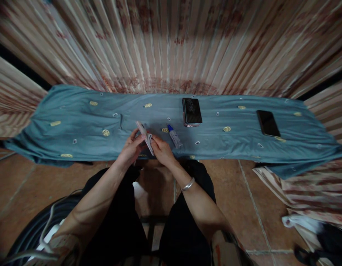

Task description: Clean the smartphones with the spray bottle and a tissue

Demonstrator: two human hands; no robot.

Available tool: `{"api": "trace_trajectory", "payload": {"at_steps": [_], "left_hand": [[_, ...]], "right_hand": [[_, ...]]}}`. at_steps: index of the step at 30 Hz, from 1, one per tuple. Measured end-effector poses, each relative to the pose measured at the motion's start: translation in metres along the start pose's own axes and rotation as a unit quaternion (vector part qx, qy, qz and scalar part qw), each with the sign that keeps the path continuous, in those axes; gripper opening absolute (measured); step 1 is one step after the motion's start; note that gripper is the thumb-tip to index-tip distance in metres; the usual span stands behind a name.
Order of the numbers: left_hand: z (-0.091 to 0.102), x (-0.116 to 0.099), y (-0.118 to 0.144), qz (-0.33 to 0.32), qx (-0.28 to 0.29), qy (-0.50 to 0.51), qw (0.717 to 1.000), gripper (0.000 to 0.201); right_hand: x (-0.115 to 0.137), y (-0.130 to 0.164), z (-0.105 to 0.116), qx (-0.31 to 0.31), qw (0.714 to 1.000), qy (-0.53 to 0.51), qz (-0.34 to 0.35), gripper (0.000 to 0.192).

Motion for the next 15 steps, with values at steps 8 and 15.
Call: {"api": "trace_trajectory", "payload": {"at_steps": [8,15], "left_hand": [[0.0,0.005,0.0,0.016,-0.032,-0.015,0.999,0.071],[-0.008,0.009,0.008,0.038,0.007,-0.05,0.998,0.076]], "right_hand": [[0.006,0.003,-0.002,-0.012,0.998,-0.038,0.045,0.04],[0.004,-0.001,0.0,-0.066,0.997,-0.038,0.034,0.04]]}}
Point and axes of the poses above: each hand's wrist, its own y-axis away from the middle knuckle, its own z-axis out of the back of the hand, x = y × z, the point moved 1 cm from there along -y, towards the middle knuckle, and after that the axes turned 4 degrees about x, right-handed, at the moved point
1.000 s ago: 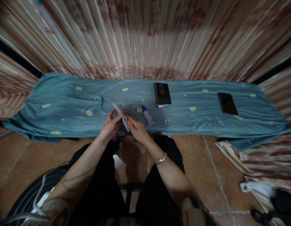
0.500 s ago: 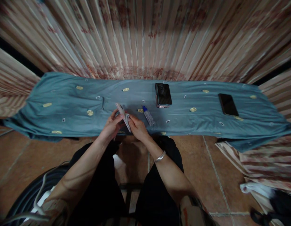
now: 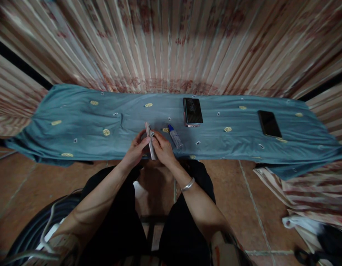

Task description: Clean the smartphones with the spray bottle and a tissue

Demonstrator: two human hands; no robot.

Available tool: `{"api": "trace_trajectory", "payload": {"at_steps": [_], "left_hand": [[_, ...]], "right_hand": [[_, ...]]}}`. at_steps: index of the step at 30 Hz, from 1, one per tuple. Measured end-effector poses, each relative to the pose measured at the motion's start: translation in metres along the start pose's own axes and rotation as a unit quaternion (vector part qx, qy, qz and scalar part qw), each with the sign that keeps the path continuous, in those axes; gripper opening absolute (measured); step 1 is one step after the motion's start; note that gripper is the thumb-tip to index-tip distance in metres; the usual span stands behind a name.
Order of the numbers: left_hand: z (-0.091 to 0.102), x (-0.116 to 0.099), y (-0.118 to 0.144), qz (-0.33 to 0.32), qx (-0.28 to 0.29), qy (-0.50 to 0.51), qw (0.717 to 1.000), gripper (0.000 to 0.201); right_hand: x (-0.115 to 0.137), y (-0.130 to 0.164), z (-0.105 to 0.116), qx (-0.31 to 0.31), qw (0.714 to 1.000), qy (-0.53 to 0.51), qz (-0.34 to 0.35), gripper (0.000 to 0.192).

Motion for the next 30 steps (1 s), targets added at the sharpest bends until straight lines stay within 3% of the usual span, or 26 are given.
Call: {"api": "trace_trajectory", "payload": {"at_steps": [14,19,24,30], "left_hand": [[0.002,0.02,-0.002,-0.02,0.075,-0.077,0.994,0.105],[0.0,0.026,-0.001,-0.006,0.096,-0.098,0.991,0.109],[-0.003,0.022,0.0,-0.001,0.072,-0.084,0.994,0.11],[-0.002,0.015,0.001,-0.005,0.045,-0.059,0.997,0.102]], "right_hand": [[0.006,-0.012,0.018,-0.076,0.996,-0.032,-0.045,0.035],[-0.001,-0.019,0.021,-0.12,0.986,-0.071,-0.088,0.043],[-0.003,-0.018,0.02,-0.103,0.989,-0.068,-0.086,0.042],[0.0,-0.011,0.019,-0.034,0.995,-0.062,-0.072,0.036]]}}
Point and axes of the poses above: each hand's wrist, its own y-axis away from the middle knuckle, its own z-axis out of the back of the hand, x = y × z, the point moved 1 cm from there along -y, towards the middle knuckle, and after that the axes turned 4 degrees about x, right-handed, at the moved point
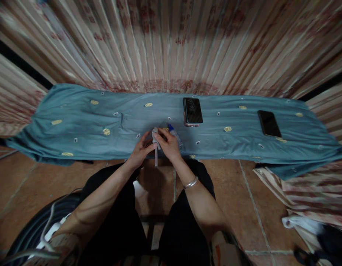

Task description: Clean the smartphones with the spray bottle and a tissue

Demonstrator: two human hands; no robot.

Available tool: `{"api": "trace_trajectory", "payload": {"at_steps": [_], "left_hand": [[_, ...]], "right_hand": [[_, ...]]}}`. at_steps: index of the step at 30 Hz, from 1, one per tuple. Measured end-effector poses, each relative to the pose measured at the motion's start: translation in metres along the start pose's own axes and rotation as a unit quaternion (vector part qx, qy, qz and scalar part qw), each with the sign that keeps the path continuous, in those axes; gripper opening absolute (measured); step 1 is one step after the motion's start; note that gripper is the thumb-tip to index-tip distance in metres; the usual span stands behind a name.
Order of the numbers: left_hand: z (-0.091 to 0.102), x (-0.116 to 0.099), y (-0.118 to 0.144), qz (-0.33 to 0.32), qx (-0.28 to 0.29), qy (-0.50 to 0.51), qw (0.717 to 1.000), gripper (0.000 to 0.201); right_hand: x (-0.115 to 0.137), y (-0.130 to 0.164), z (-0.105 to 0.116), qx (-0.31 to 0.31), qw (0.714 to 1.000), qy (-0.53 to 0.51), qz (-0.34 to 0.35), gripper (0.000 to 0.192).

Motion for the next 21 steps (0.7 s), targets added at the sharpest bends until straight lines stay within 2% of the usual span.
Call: {"api": "trace_trajectory", "payload": {"at_steps": [7,16,21], "left_hand": [[0.001,-0.003,0.001,0.003,-0.002,-0.002,1.0,0.101],[0.001,0.006,-0.003,-0.014,0.038,-0.046,0.998,0.117],[0.001,0.006,-0.002,-0.019,0.028,-0.051,0.998,0.116]], "right_hand": [[-0.003,0.002,0.002,0.025,0.999,-0.018,-0.017,0.037],[-0.006,-0.003,0.004,-0.047,0.997,-0.041,-0.043,0.04],[-0.007,-0.006,0.006,-0.048,0.995,-0.062,-0.056,0.043]]}}
Point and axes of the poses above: each hand's wrist, its own y-axis away from the middle knuckle, its own z-axis out of the back of the hand, x = y × z, the point moved 1 cm from there along -y, towards the middle knuckle, and after that the axes turned 4 degrees about x, right-handed, at the moved point
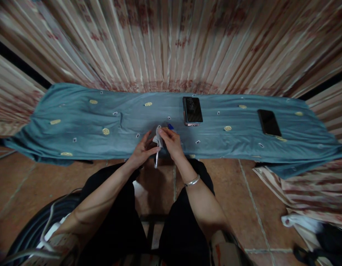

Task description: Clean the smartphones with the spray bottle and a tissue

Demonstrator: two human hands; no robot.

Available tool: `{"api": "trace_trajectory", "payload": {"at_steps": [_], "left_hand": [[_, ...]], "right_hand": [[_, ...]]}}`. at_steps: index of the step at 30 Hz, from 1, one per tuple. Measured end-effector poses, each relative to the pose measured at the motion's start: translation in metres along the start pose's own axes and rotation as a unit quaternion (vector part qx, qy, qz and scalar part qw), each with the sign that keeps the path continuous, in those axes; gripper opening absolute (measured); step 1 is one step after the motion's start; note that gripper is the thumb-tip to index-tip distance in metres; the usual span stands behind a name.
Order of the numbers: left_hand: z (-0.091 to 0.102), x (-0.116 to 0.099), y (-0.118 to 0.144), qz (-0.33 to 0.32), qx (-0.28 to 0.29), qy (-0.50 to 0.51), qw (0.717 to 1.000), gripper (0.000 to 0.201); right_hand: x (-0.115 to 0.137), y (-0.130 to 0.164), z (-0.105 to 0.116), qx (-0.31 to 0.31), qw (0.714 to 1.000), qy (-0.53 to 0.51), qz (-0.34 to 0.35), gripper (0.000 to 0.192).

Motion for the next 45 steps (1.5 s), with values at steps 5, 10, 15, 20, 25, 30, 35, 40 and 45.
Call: {"api": "trace_trajectory", "payload": {"at_steps": [5,10,15,20,25,30,35,40,45], "left_hand": [[0.001,-0.003,0.001,0.012,-0.007,0.023,1.0,0.114],[0.003,-0.007,0.001,0.016,-0.023,0.043,0.999,0.108],[0.004,-0.008,0.001,0.016,-0.012,0.057,0.998,0.113],[0.005,-0.014,0.004,0.059,-0.011,0.117,0.991,0.099],[0.005,-0.019,0.004,0.079,-0.023,0.129,0.988,0.063],[0.005,-0.018,0.003,0.075,-0.01,0.114,0.991,0.046],[0.006,-0.018,0.003,0.078,0.001,0.126,0.989,0.036],[0.007,-0.015,0.001,0.085,-0.005,0.163,0.983,0.033],[0.008,-0.012,-0.001,0.081,-0.026,0.172,0.981,0.037]], "right_hand": [[0.002,0.003,-0.002,0.039,0.998,0.036,0.022,0.039],[0.006,0.008,-0.004,0.083,0.996,0.034,0.019,0.032],[0.008,0.01,-0.002,0.108,0.994,0.026,0.016,0.032],[0.01,0.012,-0.002,0.096,0.99,0.095,0.05,0.031],[0.014,0.02,-0.008,0.102,0.983,0.137,0.07,0.035],[0.018,0.027,-0.011,0.106,0.971,0.183,0.111,0.036],[0.018,0.029,-0.011,0.119,0.964,0.201,0.127,0.038],[0.019,0.035,-0.009,0.149,0.953,0.231,0.13,0.041],[0.017,0.04,-0.005,0.17,0.941,0.255,0.143,0.042]]}}
Point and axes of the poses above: each hand's wrist, its own y-axis away from the middle knuckle, its own z-axis out of the back of the hand, x = y × z, the point moved 1 cm from there along -y, towards the middle knuckle, and after that the axes turned 4 degrees about x, right-handed, at the moved point
